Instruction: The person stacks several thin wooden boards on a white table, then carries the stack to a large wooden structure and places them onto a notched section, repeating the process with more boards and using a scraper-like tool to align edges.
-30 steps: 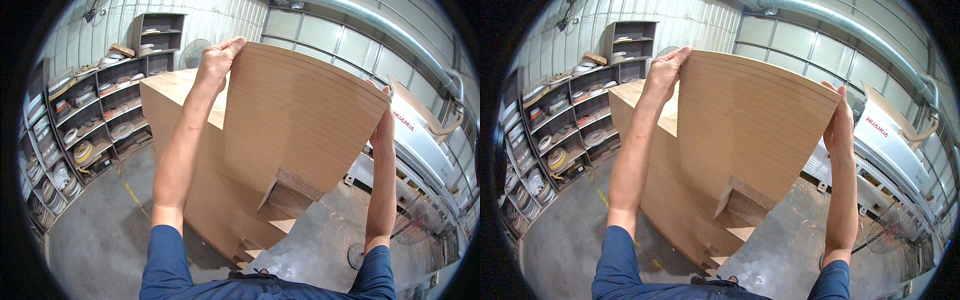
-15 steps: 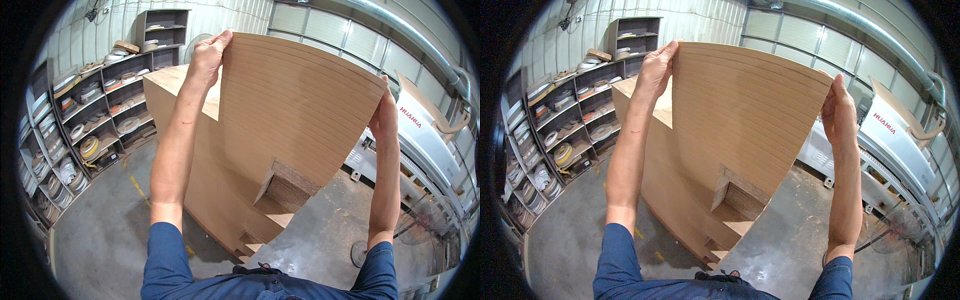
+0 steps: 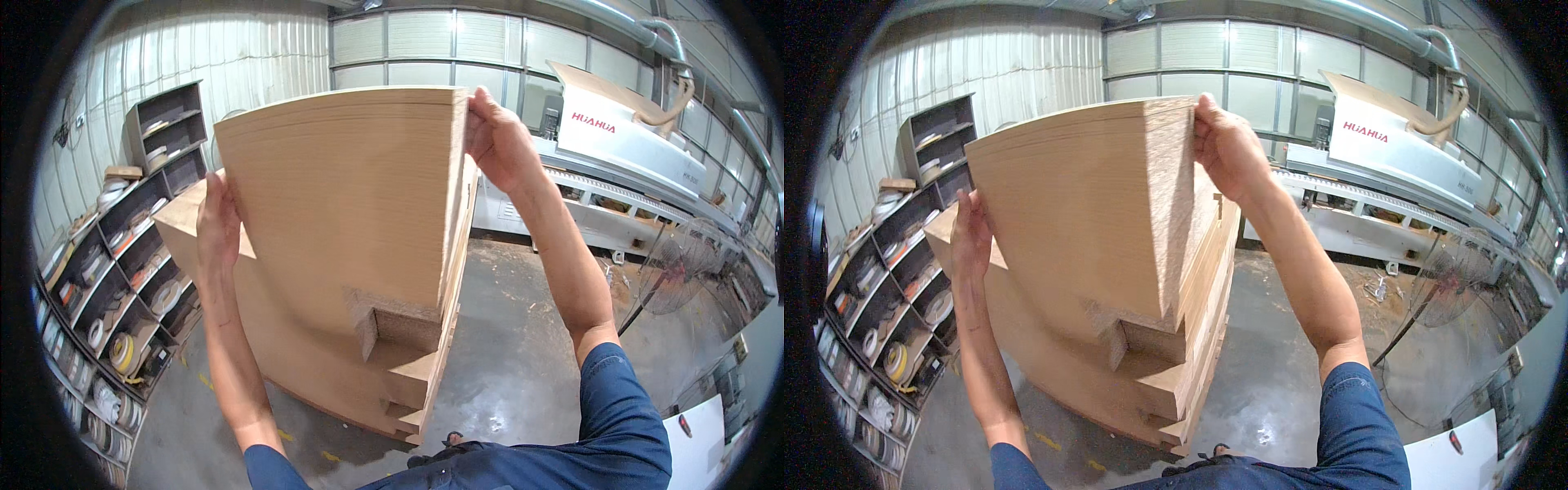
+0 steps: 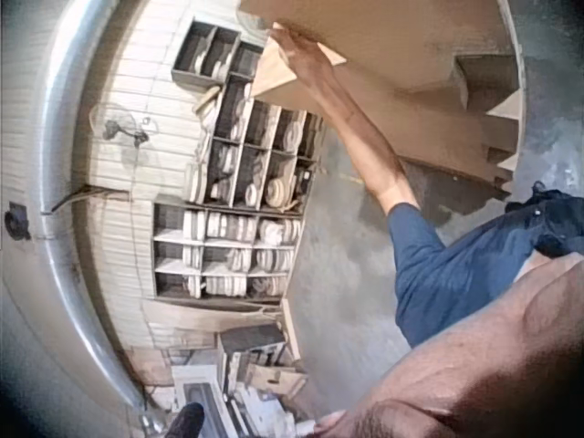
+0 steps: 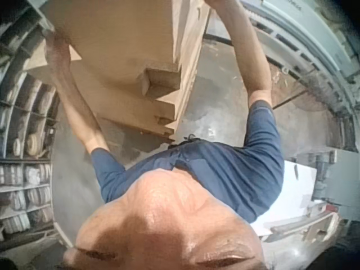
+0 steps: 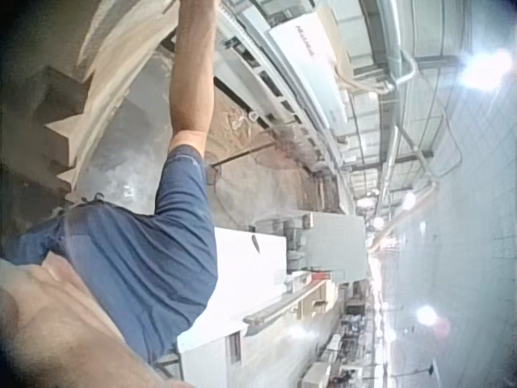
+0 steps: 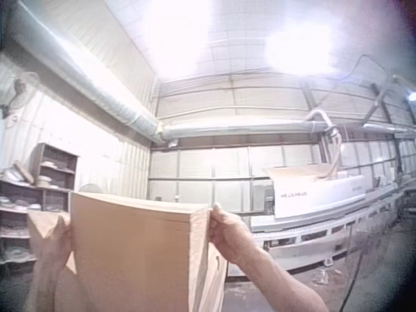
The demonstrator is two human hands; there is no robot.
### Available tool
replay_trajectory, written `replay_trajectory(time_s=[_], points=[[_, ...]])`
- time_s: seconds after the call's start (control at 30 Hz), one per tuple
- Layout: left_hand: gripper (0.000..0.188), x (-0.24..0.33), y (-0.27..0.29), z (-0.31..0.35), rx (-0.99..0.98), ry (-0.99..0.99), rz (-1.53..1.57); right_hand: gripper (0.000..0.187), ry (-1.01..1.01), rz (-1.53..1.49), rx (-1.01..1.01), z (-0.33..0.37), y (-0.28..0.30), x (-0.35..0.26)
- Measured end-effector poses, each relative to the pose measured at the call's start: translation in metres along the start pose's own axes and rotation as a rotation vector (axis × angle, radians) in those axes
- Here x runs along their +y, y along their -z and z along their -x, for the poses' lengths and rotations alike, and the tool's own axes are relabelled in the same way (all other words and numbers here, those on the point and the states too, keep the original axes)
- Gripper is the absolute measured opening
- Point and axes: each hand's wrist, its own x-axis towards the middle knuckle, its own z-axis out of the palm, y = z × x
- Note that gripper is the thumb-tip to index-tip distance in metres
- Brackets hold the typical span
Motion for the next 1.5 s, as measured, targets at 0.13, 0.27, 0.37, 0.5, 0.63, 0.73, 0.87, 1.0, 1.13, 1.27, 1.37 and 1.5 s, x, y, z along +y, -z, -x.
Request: replay_trajectory(time_s=[0.13, 0.27, 0.37, 0.5, 0.63, 0.73, 0.87, 1.0, 1.13, 1.27, 1.37, 1.5], points=[[0.075, 0.004, -0.013, 0.006, 0.2, 0.005, -0.164, 0.055, 0.005, -0.034, -0.123, 0.002, 0.009, -0.001], [0.079, 0.027, -0.047, 0.026, 0.433, -0.205, -0.474, 0.052, 0.049, -0.084, -0.19, -0.002, 0.016, 0.002], [0.073, 0.061, -0.146, 0.044, 0.371, -0.329, -0.661, 0.046, 0.092, -0.003, -0.235, -0.016, 0.028, 0.0], [0.083, 0.066, -0.249, 0.04, 0.276, -0.438, -0.765, 0.039, 0.109, -0.089, -0.367, -0.035, 0.046, 0.002], [0.092, 0.058, -0.296, 0.032, 0.177, -0.486, -0.879, 0.053, 0.053, -0.262, -0.633, -0.036, 0.054, 0.002], [0.097, 0.052, -0.317, 0.034, 0.151, -0.429, -0.988, 0.072, 0.067, -0.259, -0.704, -0.025, 0.053, -0.001], [0.105, 0.038, -0.332, 0.029, 0.266, -0.412, -1.072, 0.082, 0.086, -0.233, -0.737, -0.021, 0.06, 0.007], [0.102, 0.037, -0.344, 0.028, 0.285, -0.384, -1.119, 0.087, 0.112, -0.278, -0.861, -0.03, 0.068, 0.007], [0.105, 0.037, -0.343, 0.027, 0.288, -0.371, -1.079, 0.087, 0.113, -0.336, -0.934, -0.029, 0.071, 0.004], [0.104, 0.036, -0.344, 0.029, 0.326, -0.377, -1.116, 0.09, 0.093, -0.367, -0.902, -0.025, 0.071, 0.006], [0.101, 0.034, -0.344, 0.03, 0.44, -0.45, -1.192, 0.092, 0.087, -0.386, -0.911, -0.028, 0.07, 0.011], [0.083, -0.003, -0.351, 0.056, 0.525, -0.758, -1.562, 0.095, 0.182, -0.314, -0.81, -0.032, 0.114, 0.027]])
